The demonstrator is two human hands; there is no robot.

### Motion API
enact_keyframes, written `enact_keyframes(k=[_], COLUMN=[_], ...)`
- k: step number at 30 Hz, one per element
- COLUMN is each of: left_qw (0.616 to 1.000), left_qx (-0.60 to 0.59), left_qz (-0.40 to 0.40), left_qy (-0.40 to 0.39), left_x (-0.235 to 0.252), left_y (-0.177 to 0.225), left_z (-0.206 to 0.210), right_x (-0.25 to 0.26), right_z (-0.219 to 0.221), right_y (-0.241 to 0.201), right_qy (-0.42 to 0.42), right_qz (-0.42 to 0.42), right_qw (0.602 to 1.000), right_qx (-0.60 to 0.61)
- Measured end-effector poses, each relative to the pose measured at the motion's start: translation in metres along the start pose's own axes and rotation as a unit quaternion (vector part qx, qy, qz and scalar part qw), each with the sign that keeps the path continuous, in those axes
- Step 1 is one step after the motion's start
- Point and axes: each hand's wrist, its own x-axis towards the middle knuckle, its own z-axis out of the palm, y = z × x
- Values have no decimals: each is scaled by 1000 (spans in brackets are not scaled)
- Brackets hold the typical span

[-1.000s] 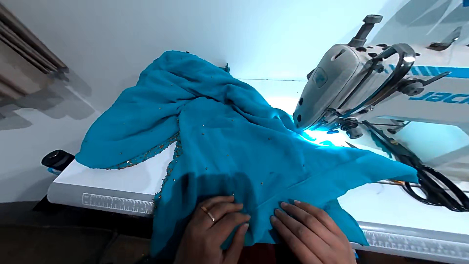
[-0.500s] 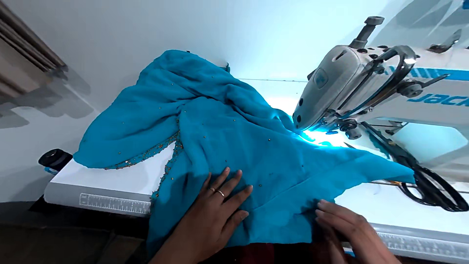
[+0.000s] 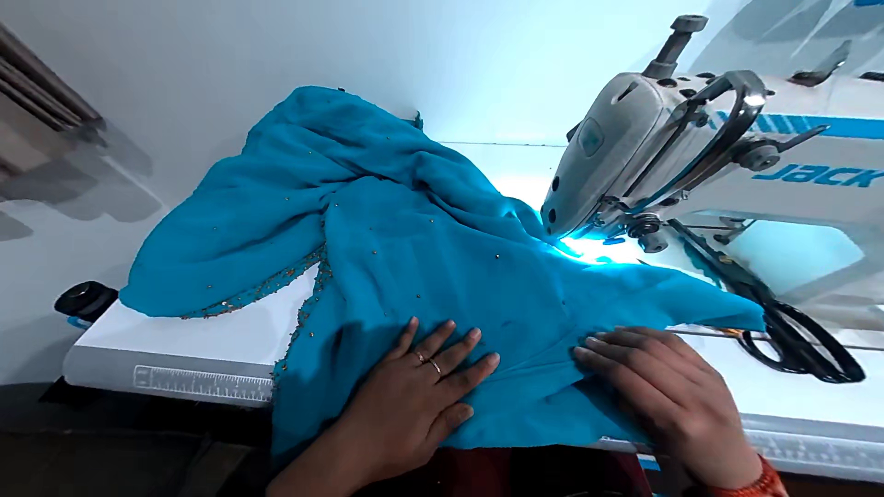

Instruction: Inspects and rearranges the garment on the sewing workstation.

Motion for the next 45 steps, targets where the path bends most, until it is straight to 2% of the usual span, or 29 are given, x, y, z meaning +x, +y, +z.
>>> enact_keyframes(k=[5,9,12,14,18,22,27,32,36,38,42,45], left_qw=[999,999,998,997,992,983,980,985,992,991,981,977], left_qx=[20,-13,-70,-67,-106,-125,-124,-123,-124,-132,-185,-201], left_qz=[24,27,2,-13,-34,-64,-69,-50,-13,26,43,40], left_qy=[-20,-44,4,34,-58,-116,-141,-111,-34,3,-46,-55], left_x=[-1,-1,-2,-1,5,19,35,33,27,23,15,14], left_y=[-2,-1,-2,-6,-14,-27,-43,-46,-42,-43,-46,-48], left_z=[-3,-11,-22,-27,-31,-29,-32,-27,-27,-28,-31,-31], right_x=[0,12,23,29,31,21,19,41,67,67,60,53], right_z=[2,-26,-39,-28,15,38,35,35,44,51,49,52], right_y=[1,-22,-58,-86,-122,-118,-104,-118,-129,-131,-140,-144], right_qy=[-67,-137,-116,-87,-76,-69,-37,41,-17,-37,-33,-16], right_qz=[43,103,110,101,118,107,75,195,287,294,293,283], right_qw=[996,985,982,980,979,989,995,965,947,949,952,958], right_qx=[28,21,97,151,150,80,52,169,144,109,80,51])
